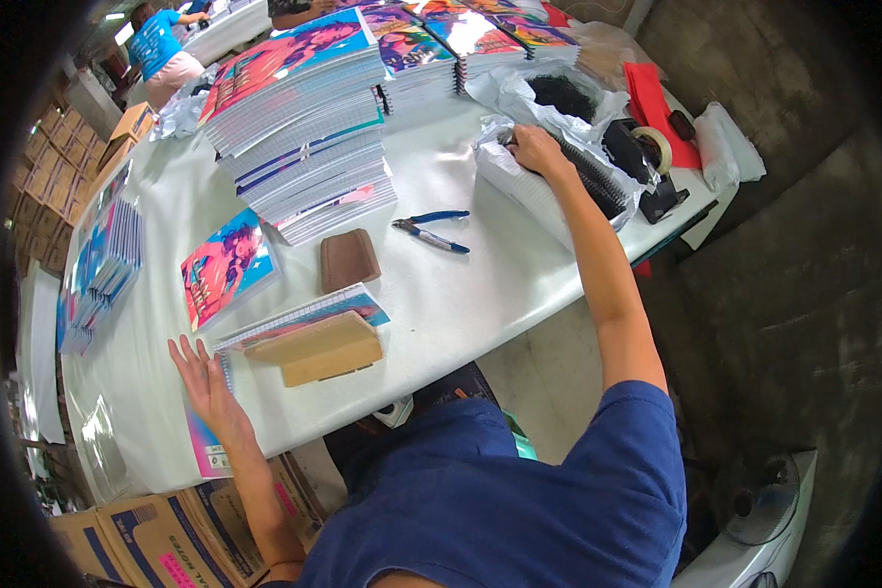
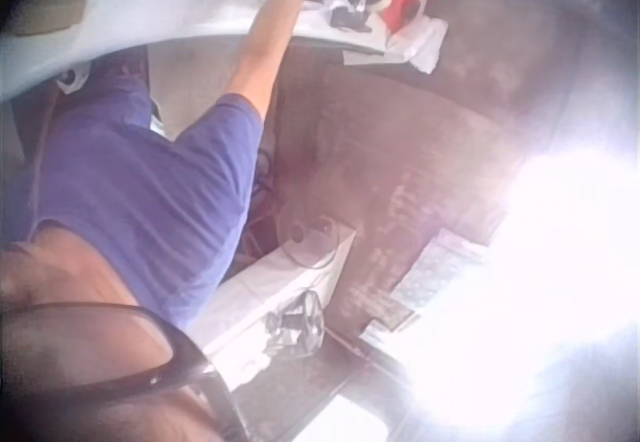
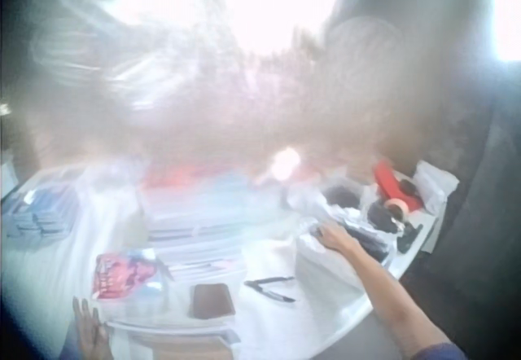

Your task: The person aligns a stack of notebook pages and covers on a small wooden stand and manually threads a plastic spiral coil through the punched holes. They then use pliers to cut and crimp the excess coil at both ends before placing the finished notebook aside.

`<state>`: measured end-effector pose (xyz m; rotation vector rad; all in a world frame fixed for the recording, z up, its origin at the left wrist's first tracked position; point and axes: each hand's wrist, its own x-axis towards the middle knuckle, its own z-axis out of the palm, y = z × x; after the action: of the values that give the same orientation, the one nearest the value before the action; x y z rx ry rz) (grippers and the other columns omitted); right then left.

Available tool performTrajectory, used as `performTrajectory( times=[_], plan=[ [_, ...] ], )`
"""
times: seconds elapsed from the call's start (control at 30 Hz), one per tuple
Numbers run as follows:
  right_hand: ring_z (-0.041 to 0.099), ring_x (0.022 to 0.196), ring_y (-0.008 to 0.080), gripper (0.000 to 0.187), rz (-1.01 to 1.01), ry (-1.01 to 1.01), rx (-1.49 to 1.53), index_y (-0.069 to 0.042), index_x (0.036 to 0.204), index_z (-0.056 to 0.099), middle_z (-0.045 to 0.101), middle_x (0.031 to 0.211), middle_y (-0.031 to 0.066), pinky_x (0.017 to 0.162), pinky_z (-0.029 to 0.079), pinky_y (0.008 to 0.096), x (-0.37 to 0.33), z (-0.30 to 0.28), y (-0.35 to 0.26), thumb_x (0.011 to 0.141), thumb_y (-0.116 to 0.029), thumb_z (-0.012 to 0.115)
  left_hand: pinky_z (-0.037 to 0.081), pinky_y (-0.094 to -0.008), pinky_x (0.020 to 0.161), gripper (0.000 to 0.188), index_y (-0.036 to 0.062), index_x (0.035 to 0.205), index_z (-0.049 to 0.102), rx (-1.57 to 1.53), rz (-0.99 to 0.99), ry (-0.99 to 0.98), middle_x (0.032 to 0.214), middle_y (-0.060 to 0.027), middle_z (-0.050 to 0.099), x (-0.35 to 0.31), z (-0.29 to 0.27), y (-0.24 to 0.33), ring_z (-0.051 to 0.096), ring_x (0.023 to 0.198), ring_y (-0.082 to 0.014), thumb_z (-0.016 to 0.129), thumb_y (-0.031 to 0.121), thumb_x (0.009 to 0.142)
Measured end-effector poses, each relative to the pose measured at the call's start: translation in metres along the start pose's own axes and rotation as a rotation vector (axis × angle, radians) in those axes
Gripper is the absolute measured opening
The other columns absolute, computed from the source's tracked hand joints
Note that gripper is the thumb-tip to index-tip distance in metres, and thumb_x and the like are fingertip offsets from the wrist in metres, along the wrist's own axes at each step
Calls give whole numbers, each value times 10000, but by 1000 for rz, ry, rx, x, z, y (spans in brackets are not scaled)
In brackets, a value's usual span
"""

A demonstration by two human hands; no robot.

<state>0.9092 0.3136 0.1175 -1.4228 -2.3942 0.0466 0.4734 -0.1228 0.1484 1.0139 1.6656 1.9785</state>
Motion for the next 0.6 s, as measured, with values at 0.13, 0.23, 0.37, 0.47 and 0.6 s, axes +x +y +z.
performTrajectory(
  times=[0.13,0.23,0.37,0.47,0.6],
  plan=[
    [622,926,410,216,-30,-18,-142,36,883,627,656,925,246,794,487,476,11,-8,-13,838,-175,648,220,-419,1167,677,86,1558,170,-40,42,30,1598,-145,224,-1,8,9,250,1463,-301,524,63,981],
    [641,901,390,167,75,69,-112,0,898,635,673,908,214,749,495,476,6,-15,-15,850,-160,640,231,-416,1166,651,69,1549,202,2,108,62,1590,-148,246,0,3,17,262,1459,-296,511,33,978],
    [663,829,371,112,51,173,19,-31,899,642,683,827,184,679,492,455,4,-26,-5,859,-136,642,234,-433,1175,649,53,1543,212,45,135,47,1587,-145,253,7,5,39,254,1463,-299,503,3,965],
    [662,809,365,104,67,191,35,-25,892,655,675,810,183,679,489,446,4,-37,-10,840,-115,661,237,-437,1173,641,42,1538,223,35,188,43,1583,-148,262,10,13,51,258,1463,-300,498,-5,962],
    [651,900,354,101,-83,154,-19,-33,899,672,667,871,177,730,500,438,0,-58,-10,812,-80,647,233,-438,1171,624,31,1527,257,59,260,13,1573,-156,286,13,24,62,269,1458,-302,520,27,961]
  ],
)
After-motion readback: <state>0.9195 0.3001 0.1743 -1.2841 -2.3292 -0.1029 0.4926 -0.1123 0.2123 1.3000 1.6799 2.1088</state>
